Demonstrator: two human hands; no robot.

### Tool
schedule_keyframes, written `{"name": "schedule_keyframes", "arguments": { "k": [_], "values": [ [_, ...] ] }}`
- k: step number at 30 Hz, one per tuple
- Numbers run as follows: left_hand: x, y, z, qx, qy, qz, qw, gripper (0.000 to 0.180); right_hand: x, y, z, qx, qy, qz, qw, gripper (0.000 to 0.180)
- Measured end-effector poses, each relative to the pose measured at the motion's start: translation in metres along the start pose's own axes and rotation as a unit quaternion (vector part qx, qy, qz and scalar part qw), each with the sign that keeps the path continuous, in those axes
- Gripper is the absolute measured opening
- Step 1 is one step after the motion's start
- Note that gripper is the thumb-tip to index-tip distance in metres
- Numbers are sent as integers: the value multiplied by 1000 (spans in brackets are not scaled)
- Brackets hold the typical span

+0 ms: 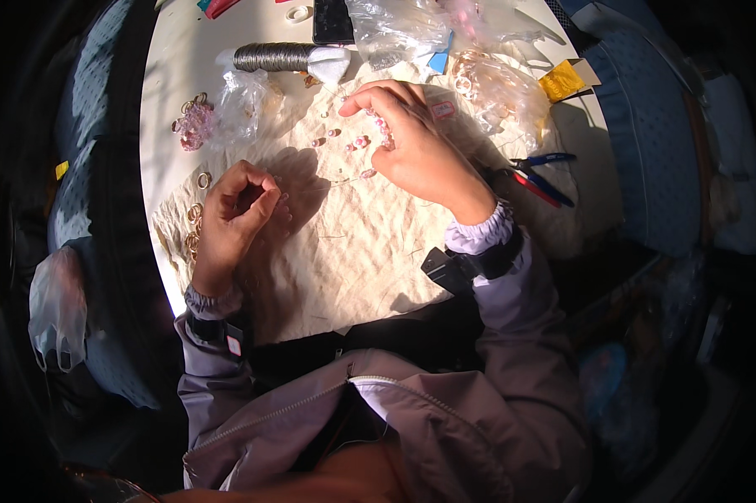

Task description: The person threads small pink beads onto a thin wire or string, then uses pliers to close a metal jump ring and attach it to the beaded strand. The finished keychain is placed on the table among other components.

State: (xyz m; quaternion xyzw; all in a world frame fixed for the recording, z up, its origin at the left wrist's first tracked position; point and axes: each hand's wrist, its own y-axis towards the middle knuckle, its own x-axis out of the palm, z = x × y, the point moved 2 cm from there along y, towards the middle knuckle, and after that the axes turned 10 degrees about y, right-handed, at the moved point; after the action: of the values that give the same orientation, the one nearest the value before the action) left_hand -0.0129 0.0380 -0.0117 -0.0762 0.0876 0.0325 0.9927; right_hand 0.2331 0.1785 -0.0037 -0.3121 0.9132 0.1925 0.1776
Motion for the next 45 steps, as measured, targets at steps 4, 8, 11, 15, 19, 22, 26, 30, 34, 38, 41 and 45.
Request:
{"name": "schedule_keyframes", "arguments": {
  "k": [4,8,11,15,19,22,26,30,34,38,41,45],
  "values": [
    [-2,2,-2,44,31,11,998,5,3,2,-6,-1,-63,-14,998,52],
    [-1,1,-3,44,-9,15,999,7,20,-1,-18,-30,44,-23,998,29],
    [2,-1,-3,27,-29,3,999,9,38,0,-27,-130,21,-46,990,20],
    [1,-1,-3,37,-10,0,999,11,46,-2,-28,-71,53,-60,994,17],
    [0,1,-3,53,50,13,997,14,47,-5,-27,-37,66,-77,994,15],
    [1,0,-2,36,-13,14,999,15,47,-3,-26,-47,57,-80,994,13],
    [-18,0,-2,-23,118,111,987,16,48,-3,-25,-85,15,-78,993,13],
    [-27,1,-4,6,151,127,980,16,50,-3,-25,-109,-15,-93,990,14],
    [-17,3,-5,62,145,107,982,13,53,-3,-27,-117,-31,-95,988,15],
    [-10,3,-1,90,160,70,981,11,54,-2,-28,-122,-44,-97,987,17],
    [-8,4,-2,70,174,51,981,10,56,-3,-28,-129,-55,-97,985,17],
    [-6,5,-3,84,197,43,976,10,56,-4,-27,-120,-56,-86,987,16]
  ]
}}
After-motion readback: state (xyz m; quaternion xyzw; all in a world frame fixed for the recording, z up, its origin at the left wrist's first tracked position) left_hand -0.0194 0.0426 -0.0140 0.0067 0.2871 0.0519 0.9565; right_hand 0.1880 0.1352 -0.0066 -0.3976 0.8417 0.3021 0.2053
